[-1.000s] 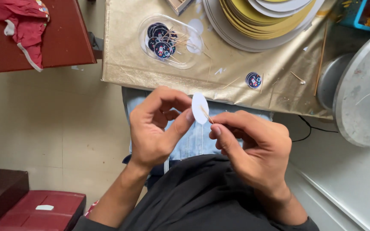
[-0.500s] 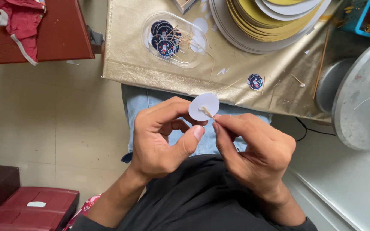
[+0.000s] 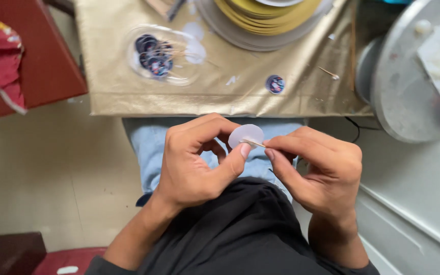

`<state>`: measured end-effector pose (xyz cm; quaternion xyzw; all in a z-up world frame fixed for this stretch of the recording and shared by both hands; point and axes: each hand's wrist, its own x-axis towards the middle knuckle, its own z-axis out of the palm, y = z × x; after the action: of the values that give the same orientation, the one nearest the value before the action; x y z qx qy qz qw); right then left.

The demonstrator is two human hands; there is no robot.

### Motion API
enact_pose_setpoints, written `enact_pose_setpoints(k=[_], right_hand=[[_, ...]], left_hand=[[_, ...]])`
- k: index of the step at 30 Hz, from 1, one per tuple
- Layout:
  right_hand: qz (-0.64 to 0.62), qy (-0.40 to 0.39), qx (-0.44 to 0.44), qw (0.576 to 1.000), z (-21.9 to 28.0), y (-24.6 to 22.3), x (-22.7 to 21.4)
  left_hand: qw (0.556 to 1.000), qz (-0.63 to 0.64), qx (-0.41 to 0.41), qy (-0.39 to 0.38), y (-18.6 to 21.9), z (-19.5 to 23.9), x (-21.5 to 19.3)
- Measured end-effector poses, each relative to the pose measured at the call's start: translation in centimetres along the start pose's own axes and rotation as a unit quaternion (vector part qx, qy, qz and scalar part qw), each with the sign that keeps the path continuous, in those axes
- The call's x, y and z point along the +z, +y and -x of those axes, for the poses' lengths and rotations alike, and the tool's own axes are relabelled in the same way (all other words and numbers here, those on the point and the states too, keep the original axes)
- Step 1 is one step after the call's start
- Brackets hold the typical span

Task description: Assembling decorative cake toppers by gluing toothpicks to paper circles and stickers.

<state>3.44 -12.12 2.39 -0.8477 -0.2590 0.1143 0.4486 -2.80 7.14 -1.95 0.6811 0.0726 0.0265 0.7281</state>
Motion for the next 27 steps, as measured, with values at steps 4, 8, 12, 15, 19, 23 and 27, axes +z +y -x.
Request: enact_pose_setpoints(k=[4, 8, 12, 15, 19, 23, 27], right_hand=[[0.024, 0.045, 0.031, 0.998, 1.6, 1.1, -1.2], [0.008, 0.076, 0.048, 0.996, 3.1, 2.3, -2.0], [0.004, 0.095, 0.081, 0.992, 4.2, 3.2, -3.0], [-0.022, 0.074, 0.066, 0.995, 4.3, 3.5, -5.6], [0.09, 0.239, 0.058, 0.965, 7.6, 12.0, -12.1], [0.218, 0.464, 0.121, 0.85, 14.3, 24.7, -19.4], [0.133, 0.374, 0.034, 0.917, 11.1, 23.6, -21.5]], left_hand=[[0.998, -0.015, -0.01, -0.053, -0.4, -1.3, 2.0], [0.995, -0.055, 0.013, -0.085, -1.0, -2.4, 3.8], [0.989, -0.069, 0.033, -0.127, -1.6, -3.2, 5.2], [0.984, -0.067, 0.045, -0.157, -1.6, -3.9, 5.9], [0.983, -0.052, 0.025, -0.175, -2.3, -4.0, 6.1], [0.984, 0.059, -0.065, -0.155, -4.0, -3.6, 5.7], [0.977, 0.127, -0.111, -0.131, -5.1, -3.6, 5.2]])
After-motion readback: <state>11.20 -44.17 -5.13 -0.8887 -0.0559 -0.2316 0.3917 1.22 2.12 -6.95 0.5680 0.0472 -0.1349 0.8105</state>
